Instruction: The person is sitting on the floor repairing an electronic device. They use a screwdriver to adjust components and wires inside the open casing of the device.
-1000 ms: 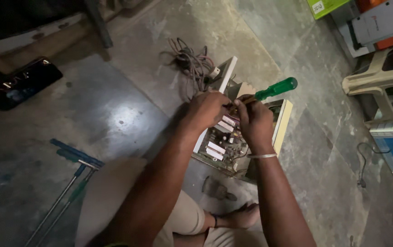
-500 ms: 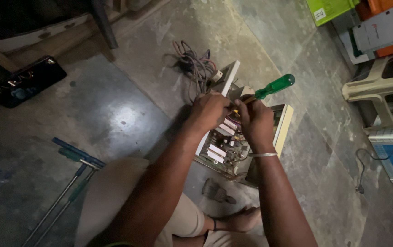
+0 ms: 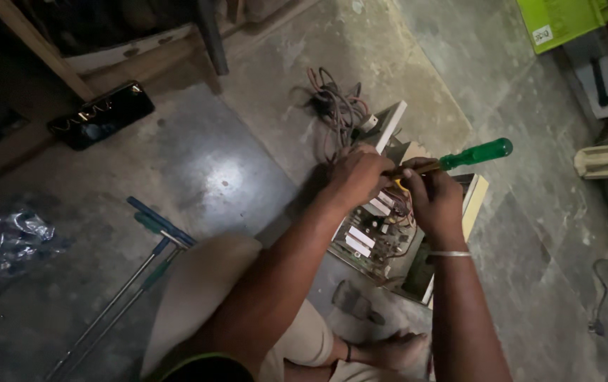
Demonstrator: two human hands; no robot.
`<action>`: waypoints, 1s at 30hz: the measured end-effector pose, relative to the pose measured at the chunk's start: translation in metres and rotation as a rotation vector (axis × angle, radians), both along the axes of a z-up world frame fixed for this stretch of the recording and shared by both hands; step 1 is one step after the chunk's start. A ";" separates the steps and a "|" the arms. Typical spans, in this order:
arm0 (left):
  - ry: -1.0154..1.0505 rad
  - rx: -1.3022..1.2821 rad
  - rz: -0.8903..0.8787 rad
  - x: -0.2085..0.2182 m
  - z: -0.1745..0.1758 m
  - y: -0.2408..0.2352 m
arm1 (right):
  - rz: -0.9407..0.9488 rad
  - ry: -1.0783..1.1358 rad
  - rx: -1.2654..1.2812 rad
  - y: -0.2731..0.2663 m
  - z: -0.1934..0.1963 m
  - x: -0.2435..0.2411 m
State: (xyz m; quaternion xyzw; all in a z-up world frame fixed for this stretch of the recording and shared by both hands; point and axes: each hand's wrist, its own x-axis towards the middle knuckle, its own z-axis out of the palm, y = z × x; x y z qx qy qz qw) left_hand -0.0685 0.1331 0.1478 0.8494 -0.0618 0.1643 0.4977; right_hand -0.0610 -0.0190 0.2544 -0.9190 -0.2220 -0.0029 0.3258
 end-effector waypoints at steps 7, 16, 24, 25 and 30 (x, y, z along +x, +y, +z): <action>-0.141 -0.007 0.098 0.002 -0.011 -0.011 | 0.076 0.300 0.259 -0.011 -0.005 0.009; -0.104 -0.084 0.117 -0.005 -0.007 -0.008 | -0.167 -0.007 0.017 0.003 -0.004 -0.007; -0.161 -0.032 0.013 0.000 -0.013 -0.011 | -0.027 0.165 0.401 -0.005 -0.011 0.002; -0.217 -0.075 0.052 -0.001 -0.013 -0.011 | -0.062 0.144 0.356 -0.005 -0.012 0.002; -0.078 0.021 0.124 -0.003 -0.007 -0.018 | -0.254 0.099 0.150 -0.002 -0.013 -0.002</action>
